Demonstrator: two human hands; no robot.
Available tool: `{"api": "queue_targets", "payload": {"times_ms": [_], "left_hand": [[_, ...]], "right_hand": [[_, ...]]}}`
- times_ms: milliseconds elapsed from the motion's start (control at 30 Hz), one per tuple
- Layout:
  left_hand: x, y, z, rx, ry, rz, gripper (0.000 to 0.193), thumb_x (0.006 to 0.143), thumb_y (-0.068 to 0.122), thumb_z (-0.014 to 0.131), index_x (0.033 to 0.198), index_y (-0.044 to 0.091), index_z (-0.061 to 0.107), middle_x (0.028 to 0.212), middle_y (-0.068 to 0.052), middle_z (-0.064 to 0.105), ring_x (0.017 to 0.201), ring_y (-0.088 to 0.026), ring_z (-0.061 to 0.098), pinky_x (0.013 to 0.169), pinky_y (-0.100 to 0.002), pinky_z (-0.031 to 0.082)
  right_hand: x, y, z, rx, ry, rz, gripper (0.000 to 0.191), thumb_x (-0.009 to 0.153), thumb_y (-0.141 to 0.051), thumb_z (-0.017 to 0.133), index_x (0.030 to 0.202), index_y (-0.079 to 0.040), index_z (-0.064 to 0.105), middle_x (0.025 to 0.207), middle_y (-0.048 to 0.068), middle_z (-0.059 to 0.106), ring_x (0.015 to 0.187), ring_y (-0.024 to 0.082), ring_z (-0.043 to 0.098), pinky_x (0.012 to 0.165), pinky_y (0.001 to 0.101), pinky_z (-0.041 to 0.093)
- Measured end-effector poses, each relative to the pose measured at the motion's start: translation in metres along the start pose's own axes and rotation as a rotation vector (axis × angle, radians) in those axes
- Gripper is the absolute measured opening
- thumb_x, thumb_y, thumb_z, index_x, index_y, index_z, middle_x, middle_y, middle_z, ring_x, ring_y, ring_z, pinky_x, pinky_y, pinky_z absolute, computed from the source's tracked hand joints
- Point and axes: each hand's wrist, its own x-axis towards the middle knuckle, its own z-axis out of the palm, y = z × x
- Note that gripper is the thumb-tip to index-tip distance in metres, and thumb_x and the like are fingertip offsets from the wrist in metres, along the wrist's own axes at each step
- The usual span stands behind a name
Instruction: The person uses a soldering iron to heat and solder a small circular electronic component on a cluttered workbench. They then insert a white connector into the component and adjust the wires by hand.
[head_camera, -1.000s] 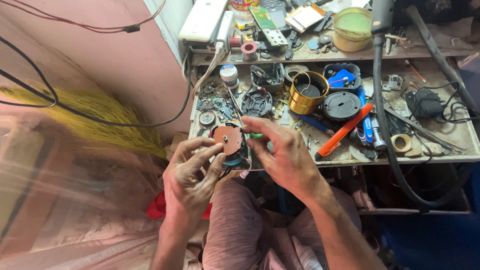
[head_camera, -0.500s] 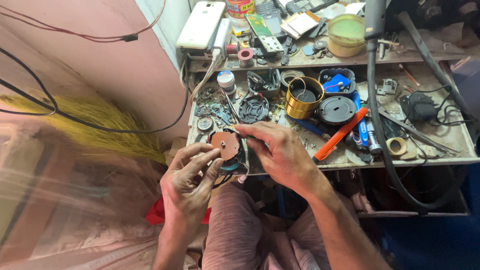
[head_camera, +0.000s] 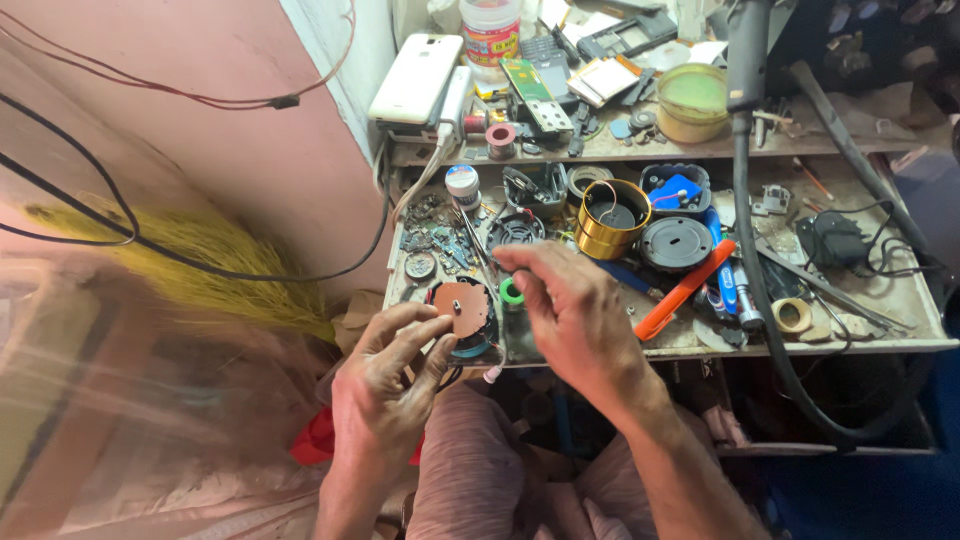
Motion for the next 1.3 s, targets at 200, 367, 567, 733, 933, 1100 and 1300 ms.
{"api": "queue_targets", "payload": {"times_ms": [200,367,567,733,933,1100,1300], "left_hand": [[-0.004,-0.002,0.0,-0.074,0.051,-0.02,0.019,0.085,0.012,0.08,0.103,0.01,0.077,0.109,-0.006,0.075,0.09,-0.021,0.077,0.074,-0.031,0.059],[-0.005,-0.011,-0.001,-0.122,0.083,0.015,0.017,0.086,0.011,0.079,0.103,0.008,0.077,0.111,-0.006,0.073,0.085,-0.019,0.075,0.071,-0.03,0.059],[-0.001,-0.03,-0.002,-0.325,0.109,-0.081,0.018,0.087,0.01,0.078,0.105,0.008,0.077,0.11,-0.008,0.067,0.077,-0.014,0.067,0.061,-0.029,0.054],[0.012,-0.044,-0.01,-0.321,0.045,-0.22,0.023,0.095,0.016,0.071,0.116,0.01,0.077,0.107,-0.005,0.073,0.08,-0.016,0.071,0.068,-0.029,0.056],[0.028,-0.041,-0.031,0.004,-0.025,0.154,0.024,0.087,0.017,0.072,0.109,0.009,0.077,0.113,-0.011,0.069,0.09,-0.03,0.072,0.072,-0.039,0.056],[0.047,-0.033,-0.047,0.119,-0.159,0.287,0.015,0.09,0.023,0.073,0.095,0.008,0.071,0.104,-0.01,0.066,0.091,-0.03,0.069,0.069,-0.043,0.055],[0.069,-0.041,-0.044,-0.148,-0.331,-0.027,0.017,0.085,0.019,0.075,0.098,0.008,0.072,0.104,-0.007,0.07,0.083,-0.025,0.071,0.072,-0.039,0.056]], "right_hand": [[0.006,-0.022,0.008,-0.078,-0.133,-0.239,0.016,0.089,-0.008,0.072,0.104,-0.008,0.071,0.107,0.009,0.073,0.098,0.032,0.068,0.087,0.0414,0.054],[0.016,-0.032,0.012,-0.177,-0.239,-0.265,0.019,0.082,-0.012,0.077,0.1,-0.008,0.071,0.102,0.007,0.073,0.097,0.031,0.065,0.083,0.0415,0.054],[0.028,-0.037,0.016,-0.238,-0.322,-0.218,0.033,0.083,-0.017,0.077,0.115,-0.009,0.071,0.098,0.007,0.073,0.093,0.03,0.067,0.086,0.0431,0.053],[0.034,-0.04,0.017,-0.29,-0.373,-0.211,0.043,0.078,-0.017,0.078,0.119,-0.009,0.069,0.1,0.007,0.073,0.096,0.031,0.067,0.083,0.0427,0.053],[0.036,-0.041,0.019,-0.285,-0.368,-0.232,0.045,0.078,-0.018,0.08,0.12,-0.008,0.068,0.1,0.006,0.073,0.095,0.029,0.067,0.082,0.0415,0.053],[0.038,-0.043,0.018,-0.29,-0.381,-0.228,0.044,0.078,-0.02,0.079,0.119,-0.008,0.069,0.099,0.006,0.074,0.094,0.028,0.067,0.081,0.0411,0.053],[0.04,-0.044,0.019,-0.302,-0.391,-0.221,0.04,0.08,-0.022,0.079,0.117,-0.008,0.071,0.098,0.005,0.074,0.092,0.028,0.068,0.079,0.0413,0.053]]}}
